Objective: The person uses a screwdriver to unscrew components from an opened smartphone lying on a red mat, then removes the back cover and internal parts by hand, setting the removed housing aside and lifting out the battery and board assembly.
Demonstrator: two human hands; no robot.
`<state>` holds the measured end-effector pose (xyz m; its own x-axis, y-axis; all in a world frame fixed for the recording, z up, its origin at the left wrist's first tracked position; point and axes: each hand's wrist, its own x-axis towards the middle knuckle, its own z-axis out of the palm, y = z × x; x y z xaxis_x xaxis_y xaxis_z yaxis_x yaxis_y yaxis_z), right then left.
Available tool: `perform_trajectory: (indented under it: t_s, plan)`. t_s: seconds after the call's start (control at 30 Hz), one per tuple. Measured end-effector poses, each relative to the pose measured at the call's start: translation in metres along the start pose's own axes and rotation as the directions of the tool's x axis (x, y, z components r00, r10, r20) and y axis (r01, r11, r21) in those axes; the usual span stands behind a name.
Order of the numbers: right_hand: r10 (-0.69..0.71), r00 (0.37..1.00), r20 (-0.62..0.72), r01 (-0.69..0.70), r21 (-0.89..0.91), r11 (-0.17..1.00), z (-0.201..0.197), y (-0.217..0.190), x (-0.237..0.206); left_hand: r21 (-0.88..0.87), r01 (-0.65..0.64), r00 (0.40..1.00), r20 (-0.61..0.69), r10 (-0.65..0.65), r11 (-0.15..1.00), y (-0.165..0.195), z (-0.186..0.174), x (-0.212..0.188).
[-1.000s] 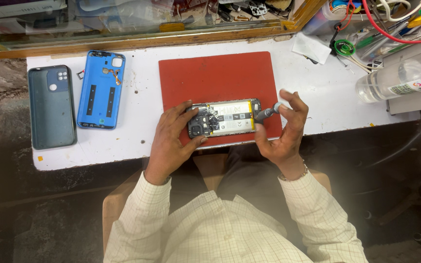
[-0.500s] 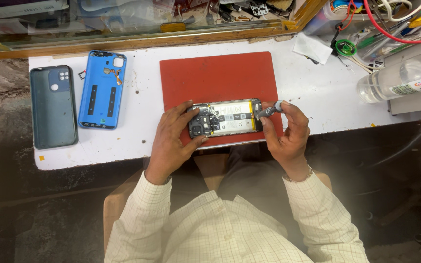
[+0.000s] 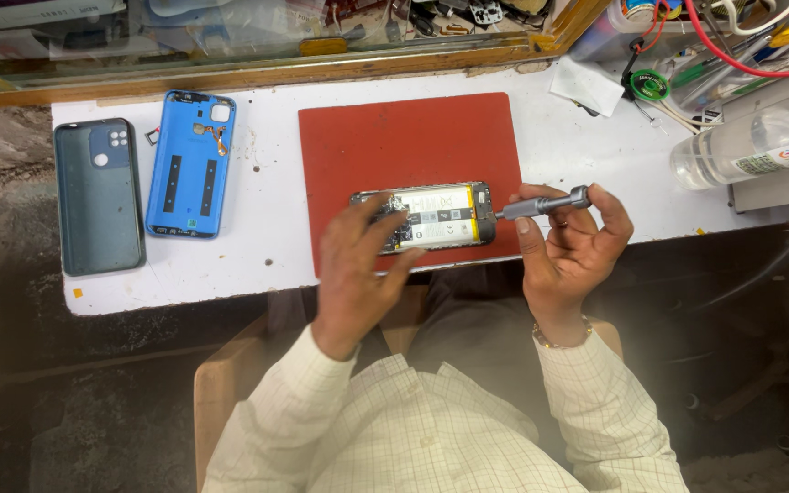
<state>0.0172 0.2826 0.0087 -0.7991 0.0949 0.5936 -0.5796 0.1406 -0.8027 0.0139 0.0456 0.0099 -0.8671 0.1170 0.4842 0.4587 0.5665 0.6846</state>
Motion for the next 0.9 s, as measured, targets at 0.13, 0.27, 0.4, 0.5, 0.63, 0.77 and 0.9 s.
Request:
perform_trajectory:
  t_s: [0.13,0.27,0.4,0.5,0.63,0.77,0.9]
  plan:
    - [0.096,0.994,-0.055,-0.088,0.138,0.987,0.004,-0.003,-0.002,-0.176,0.116,0.988,0.124,-0.095,0.978,0.02,0.016,0.014]
    - [0.11,0.992,-0.062,-0.097,0.179,0.979,0.005,-0.007,-0.003,-0.308,0.161,0.984,0.123,-0.129,0.938,0.033,0.025,0.022]
    - [0.125,0.99,-0.06,-0.111,0.199,0.974,0.005,-0.01,-0.005,-0.392,0.189,0.98,0.127,-0.15,0.9,0.035,0.029,0.024]
    - [0.127,0.99,-0.068,-0.111,0.204,0.973,0.006,-0.011,-0.005,-0.43,0.2,0.979,0.117,-0.166,0.88,0.034,0.031,0.024]
    - [0.123,0.99,-0.067,-0.111,0.165,0.98,0.006,-0.008,-0.005,-0.458,0.208,0.978,0.106,-0.179,0.864,0.032,0.034,0.023]
    - [0.113,0.991,-0.072,-0.101,0.158,0.982,0.006,-0.003,-0.006,-0.438,0.169,0.986,0.087,-0.145,0.883,0.033,0.041,0.024]
    - [0.055,0.995,-0.082,-0.051,0.041,0.998,0.002,0.007,0.001,-0.331,0.138,0.99,0.032,-0.135,0.933,0.027,0.038,0.02]
